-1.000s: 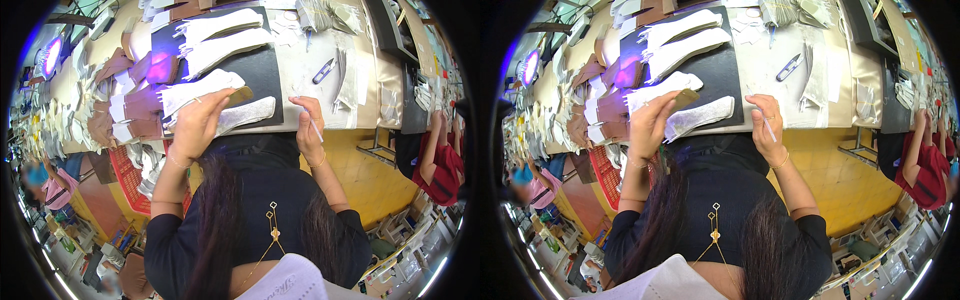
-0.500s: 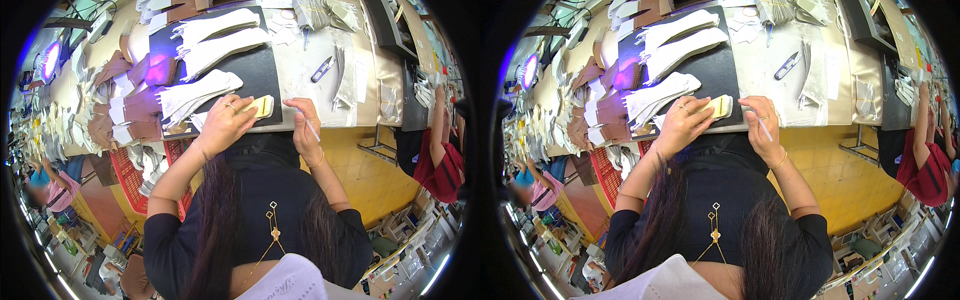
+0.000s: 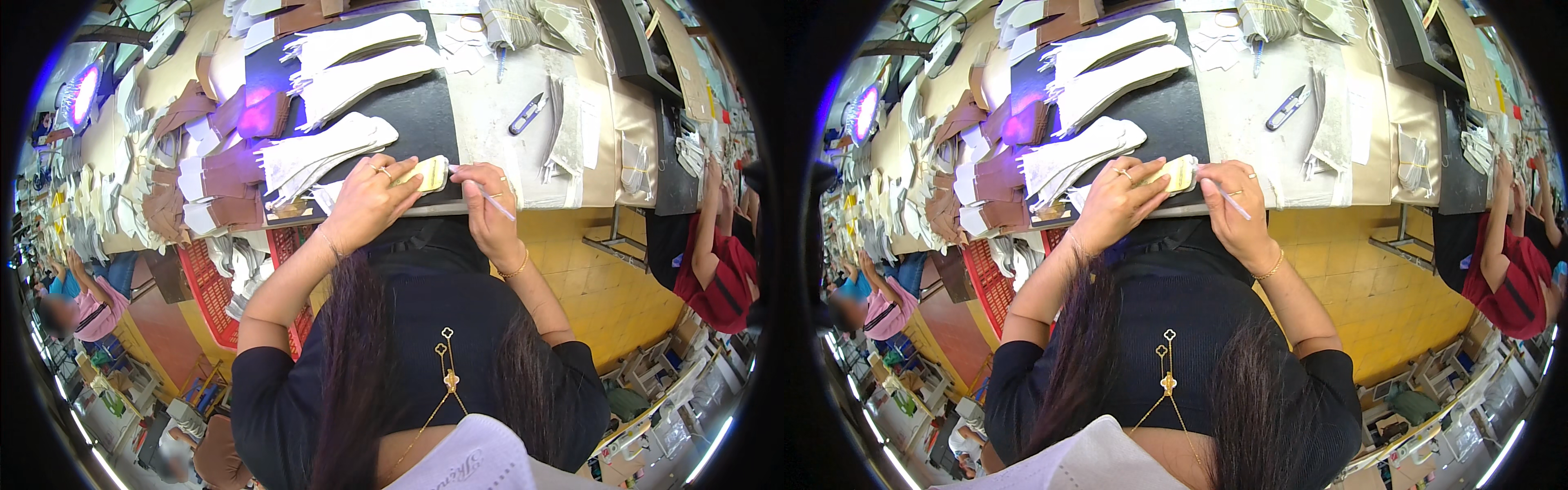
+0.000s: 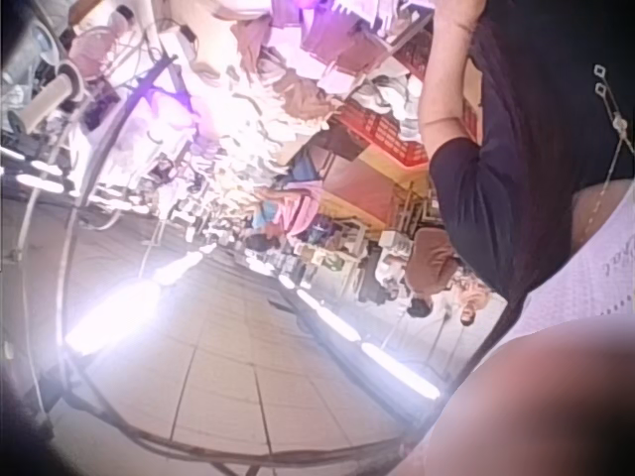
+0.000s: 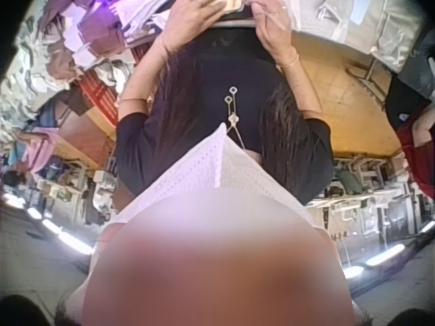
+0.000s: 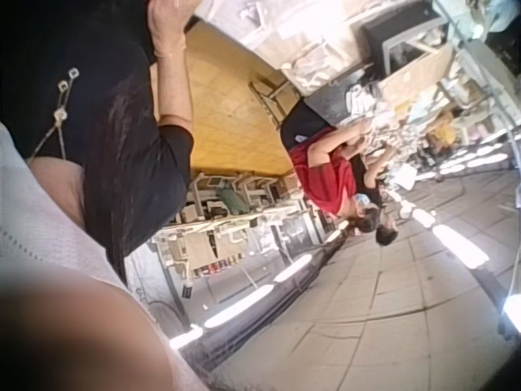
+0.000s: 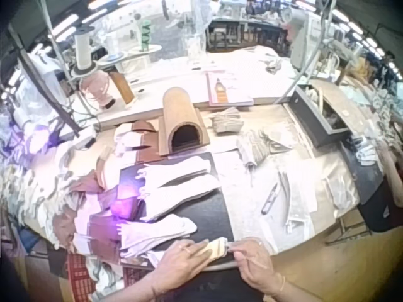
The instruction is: The person repeatedly rubs small white fabric pieces with a yellow sponge on a black work surface. They handle the pieces one at a time, turning them over and rubbing different edges before stacking them on the table.
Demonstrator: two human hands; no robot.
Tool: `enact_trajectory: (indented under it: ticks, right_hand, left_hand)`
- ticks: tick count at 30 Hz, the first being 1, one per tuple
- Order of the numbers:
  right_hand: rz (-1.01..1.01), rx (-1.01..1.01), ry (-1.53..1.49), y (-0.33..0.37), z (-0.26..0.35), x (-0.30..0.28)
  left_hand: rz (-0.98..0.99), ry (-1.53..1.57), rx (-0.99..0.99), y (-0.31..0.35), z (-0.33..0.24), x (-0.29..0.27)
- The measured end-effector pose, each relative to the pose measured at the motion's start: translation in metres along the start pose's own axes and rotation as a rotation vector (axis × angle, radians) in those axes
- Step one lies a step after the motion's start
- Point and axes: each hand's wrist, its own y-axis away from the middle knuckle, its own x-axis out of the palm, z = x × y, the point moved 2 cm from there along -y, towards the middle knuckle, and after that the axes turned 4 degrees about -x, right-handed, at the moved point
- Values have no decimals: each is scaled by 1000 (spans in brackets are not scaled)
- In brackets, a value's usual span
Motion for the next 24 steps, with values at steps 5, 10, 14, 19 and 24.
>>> enact_trajectory:
  ticks: [5, 10, 14, 19, 24]
  right_hand:
    - [25, -153, 124, -8, 10, 10]
    - [84, -122, 232, -8, 16, 15]
    - [133, -187, 306, -5, 23, 15]
    - [127, -194, 98, -2, 29, 4]
    - [-61, -208, 76, -5, 17, -5]
  left_hand:
    - [-6, -52, 36, 0, -1, 0]
    - [-17, -59, 46, -1, -3, 1]
    - [-7, -57, 40, 0, -3, 0]
    - [-40, 22, 23, 1, 0, 1]
    - [-126, 147, 54, 4, 4, 3]
